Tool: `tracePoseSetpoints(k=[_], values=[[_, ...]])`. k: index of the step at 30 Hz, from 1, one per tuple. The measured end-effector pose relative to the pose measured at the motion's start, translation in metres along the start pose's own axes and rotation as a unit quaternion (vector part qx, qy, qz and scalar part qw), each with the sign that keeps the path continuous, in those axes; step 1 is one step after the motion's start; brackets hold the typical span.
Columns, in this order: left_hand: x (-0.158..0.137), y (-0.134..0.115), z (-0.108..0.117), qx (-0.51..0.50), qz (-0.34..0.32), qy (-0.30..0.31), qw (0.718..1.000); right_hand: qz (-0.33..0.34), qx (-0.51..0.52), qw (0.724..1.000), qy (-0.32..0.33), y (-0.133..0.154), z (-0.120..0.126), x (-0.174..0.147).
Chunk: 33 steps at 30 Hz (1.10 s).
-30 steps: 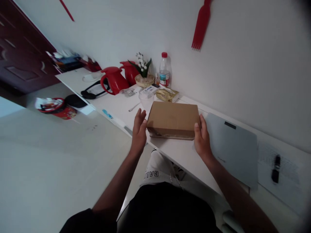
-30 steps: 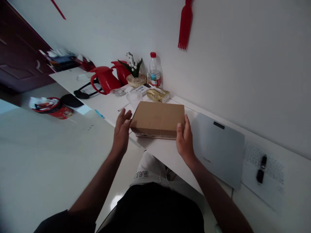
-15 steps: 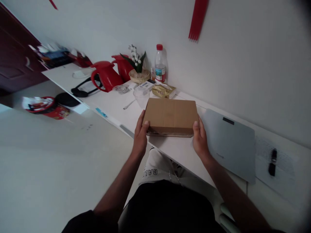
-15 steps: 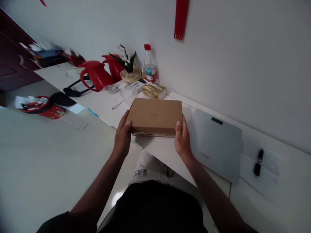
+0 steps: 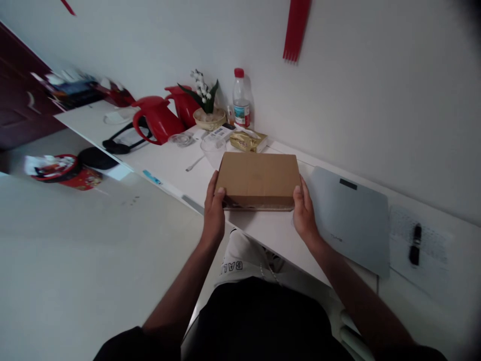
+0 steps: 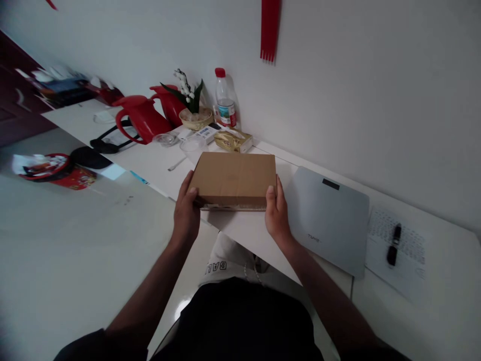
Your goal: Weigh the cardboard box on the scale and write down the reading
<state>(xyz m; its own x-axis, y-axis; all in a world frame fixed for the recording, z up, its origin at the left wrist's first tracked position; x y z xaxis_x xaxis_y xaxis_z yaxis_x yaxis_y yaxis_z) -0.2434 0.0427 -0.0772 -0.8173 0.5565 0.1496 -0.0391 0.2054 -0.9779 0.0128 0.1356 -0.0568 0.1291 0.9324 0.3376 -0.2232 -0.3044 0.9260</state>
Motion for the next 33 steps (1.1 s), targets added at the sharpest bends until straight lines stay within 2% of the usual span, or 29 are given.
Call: tracePoseSetpoints(k=[9, 18, 23, 28, 33], values=[[0.001, -0.021, 0.001, -0.010, -0.010, -0.013, 1.000, 0.016, -0.010, 1.000, 0.004, 0.020, -0.001, 0.003], [-0.004, -0.048, -0.015, -0.032, -0.040, 0.016, 0.999, 0.068, -0.025, 0.997, -0.016, 0.058, 0.031, 0.007], [-0.013, -0.053, -0.039, -0.037, -0.053, 0.054, 0.996, 0.084, -0.029, 0.994, -0.061, 0.066, 0.062, 0.009], [-0.031, -0.057, -0.072, -0.050, -0.047, 0.098, 0.993, 0.084, -0.043, 0.990, -0.102, 0.066, 0.098, 0.010], [-0.054, -0.058, -0.110, -0.050, -0.050, 0.151, 0.986, 0.054, -0.048, 0.985, -0.154, 0.056, 0.140, 0.008]])
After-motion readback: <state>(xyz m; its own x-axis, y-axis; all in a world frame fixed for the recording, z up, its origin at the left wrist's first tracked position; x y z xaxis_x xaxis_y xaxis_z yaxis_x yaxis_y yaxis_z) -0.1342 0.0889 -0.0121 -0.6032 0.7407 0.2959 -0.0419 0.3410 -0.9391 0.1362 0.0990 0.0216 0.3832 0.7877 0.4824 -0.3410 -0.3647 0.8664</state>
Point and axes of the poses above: each hand's wrist, its own x-axis towards the middle knuckle, its own z-axis out of the back of the hand, y = z × x, the point moved 9 cm from there along x, towards the middle knuckle, and after that the axes turned 15 degrees about -y, right-handed, at the moved point
